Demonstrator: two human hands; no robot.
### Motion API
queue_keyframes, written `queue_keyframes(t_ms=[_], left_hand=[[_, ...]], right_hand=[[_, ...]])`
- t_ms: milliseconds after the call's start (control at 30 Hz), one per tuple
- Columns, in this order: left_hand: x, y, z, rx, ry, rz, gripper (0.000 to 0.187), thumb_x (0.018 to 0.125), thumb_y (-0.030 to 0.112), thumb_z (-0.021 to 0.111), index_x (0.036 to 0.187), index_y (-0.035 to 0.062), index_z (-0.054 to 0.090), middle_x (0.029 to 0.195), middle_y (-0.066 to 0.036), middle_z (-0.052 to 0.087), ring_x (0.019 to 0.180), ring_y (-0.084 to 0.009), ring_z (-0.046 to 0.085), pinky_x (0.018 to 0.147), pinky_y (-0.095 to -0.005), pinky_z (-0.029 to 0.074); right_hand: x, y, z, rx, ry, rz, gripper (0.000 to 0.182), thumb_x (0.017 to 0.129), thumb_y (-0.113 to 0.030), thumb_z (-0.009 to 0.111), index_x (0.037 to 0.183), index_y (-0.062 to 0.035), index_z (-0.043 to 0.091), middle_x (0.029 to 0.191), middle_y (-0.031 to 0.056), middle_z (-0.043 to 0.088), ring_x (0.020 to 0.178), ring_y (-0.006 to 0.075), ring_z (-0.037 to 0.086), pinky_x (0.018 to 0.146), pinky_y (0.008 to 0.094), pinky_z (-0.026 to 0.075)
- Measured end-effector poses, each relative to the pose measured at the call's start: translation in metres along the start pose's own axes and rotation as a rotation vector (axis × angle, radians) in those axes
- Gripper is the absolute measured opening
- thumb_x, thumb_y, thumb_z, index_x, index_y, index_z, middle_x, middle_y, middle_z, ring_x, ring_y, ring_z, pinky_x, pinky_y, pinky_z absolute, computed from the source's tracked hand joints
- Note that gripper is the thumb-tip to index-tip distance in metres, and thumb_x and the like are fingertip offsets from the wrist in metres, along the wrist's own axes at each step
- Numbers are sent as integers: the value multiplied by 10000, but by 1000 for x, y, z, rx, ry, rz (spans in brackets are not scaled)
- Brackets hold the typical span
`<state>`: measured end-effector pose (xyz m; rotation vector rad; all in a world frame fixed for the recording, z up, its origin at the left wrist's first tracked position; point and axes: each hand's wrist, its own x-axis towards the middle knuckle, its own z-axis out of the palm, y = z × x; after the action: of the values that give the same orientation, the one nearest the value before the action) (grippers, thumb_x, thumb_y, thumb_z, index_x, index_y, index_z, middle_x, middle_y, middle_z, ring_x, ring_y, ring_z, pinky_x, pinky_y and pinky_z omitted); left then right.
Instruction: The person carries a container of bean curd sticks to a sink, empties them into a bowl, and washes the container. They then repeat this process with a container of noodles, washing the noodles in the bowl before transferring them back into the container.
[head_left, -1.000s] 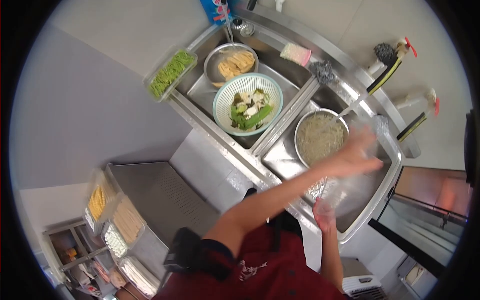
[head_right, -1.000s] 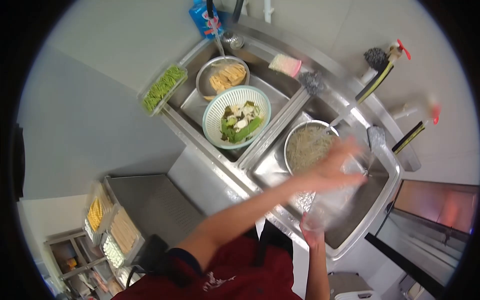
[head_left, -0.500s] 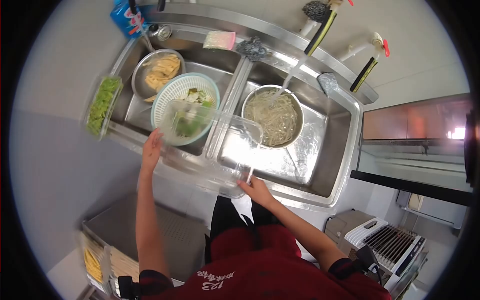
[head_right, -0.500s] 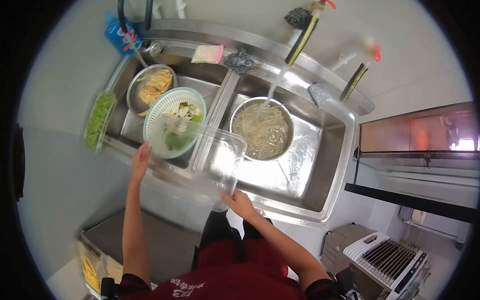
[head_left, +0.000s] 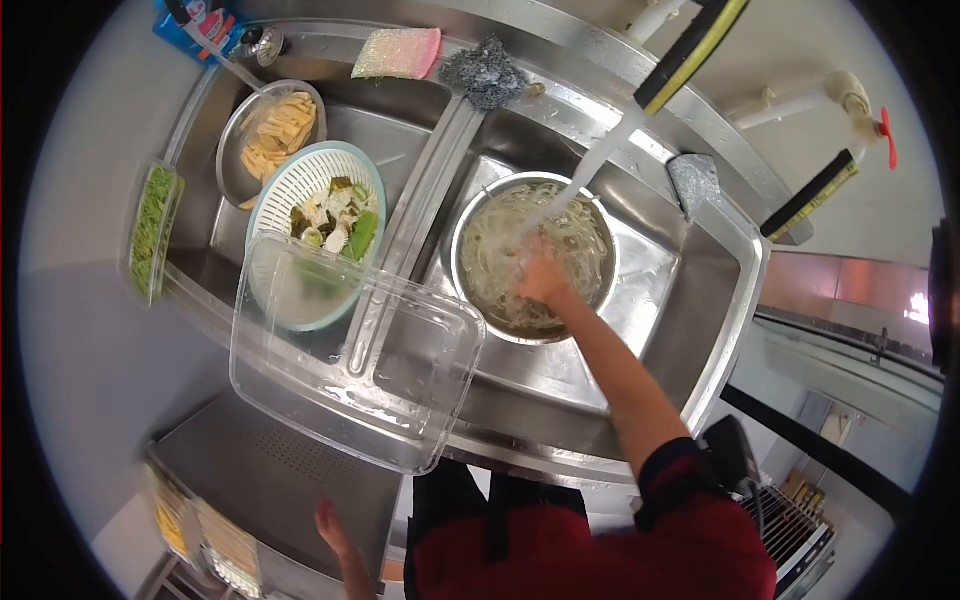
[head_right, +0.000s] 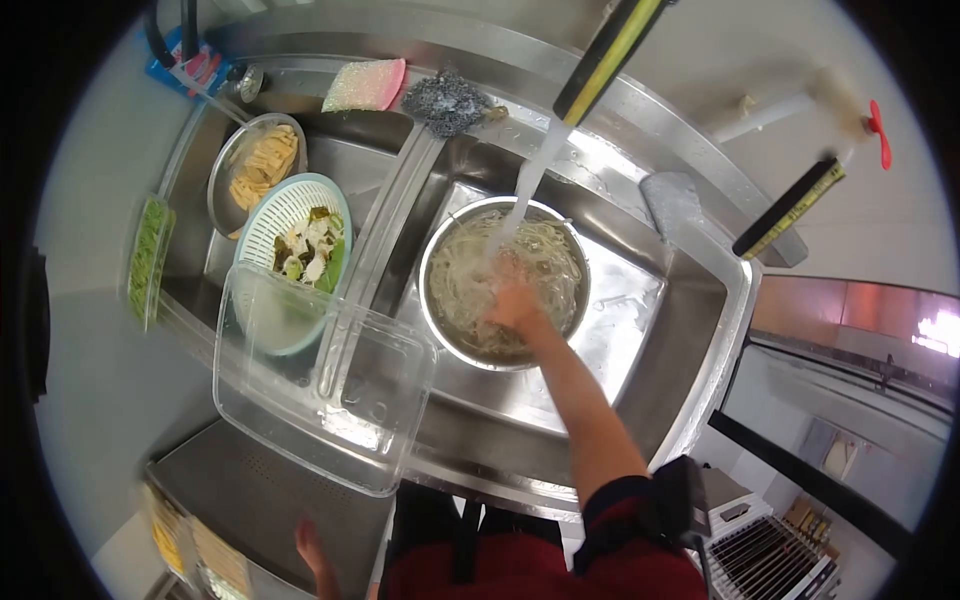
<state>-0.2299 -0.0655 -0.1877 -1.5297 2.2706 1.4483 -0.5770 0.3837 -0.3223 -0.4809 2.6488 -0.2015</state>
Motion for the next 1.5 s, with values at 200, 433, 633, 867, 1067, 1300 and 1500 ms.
queue_keyframes(t_ms=[200, 433, 633, 867, 1067, 1300, 1500], left_hand=[[-68, -43, -20, 31, 49, -434, 260, 753, 205, 503, 961, 50, 524, 835, -4, 514, 792, -111, 468, 636, -235, 353], [-54, -60, -1, 6, -5, -425, 320, 779, 281, 480, 1017, 69, 501, 894, -31, 529, 858, -142, 481, 697, -305, 365], [-48, -36, 21, 53, -135, -336, 453, 825, 419, 387, 1100, 65, 448, 1008, -74, 509, 976, -191, 451, 752, -347, 350], [-64, -62, -7, 50, -165, -426, 456, 828, 418, 376, 1098, 55, 438, 990, -85, 500, 937, -187, 454, 754, -346, 353], [-33, -89, -26, -59, -135, -368, 462, 817, 432, 411, 1049, 38, 482, 888, -83, 542, 837, -179, 505, 700, -327, 393], [40, -78, -18, -233, -265, -225, 435, 846, 407, 385, 1050, 42, 505, 843, -51, 560, 773, -133, 521, 640, -263, 398], [91, -20, 9, -236, -390, -140, 528, 827, 461, 373, 1123, 28, 435, 1046, -103, 526, 946, -199, 501, 776, -329, 374]], right_hand=[[22, 1, -15, 407, 25, 660, 484, 669, -190, 548, 1137, -112, 457, 1198, 179, 390, 1090, 356, 378, 843, 430, 375], [-29, -2, -113, 627, 80, 289, 696, 612, -279, 647, 1211, -97, 344, 1236, 239, 303, 1136, 375, 301, 894, 392, 329], [-21, -45, -97, 171, -151, 426, 898, 593, -439, 659, 1287, -101, 200, 1322, 224, 127, 1232, 383, 1, 970, 486, 176], [41, 9, 75, 403, 562, 449, 483, 654, -346, 594, 1068, -108, 519, 1102, 172, 480, 1051, 289, 431, 841, 379, 376], [17, -8, -35, 300, 298, 339, 318, 621, -181, 570, 918, -70, 581, 787, 175, 582, 764, 321, 557, 694, 376, 441], [-56, -25, -182, 351, 198, 325, 324, 606, -98, 501, 923, -76, 566, 806, 188, 577, 796, 318, 553, 717, 371, 427], [-121, -81, -307, 265, 242, 250, 283, 617, -75, 531, 897, -45, 562, 770, 165, 589, 732, 291, 570, 671, 340, 430]])
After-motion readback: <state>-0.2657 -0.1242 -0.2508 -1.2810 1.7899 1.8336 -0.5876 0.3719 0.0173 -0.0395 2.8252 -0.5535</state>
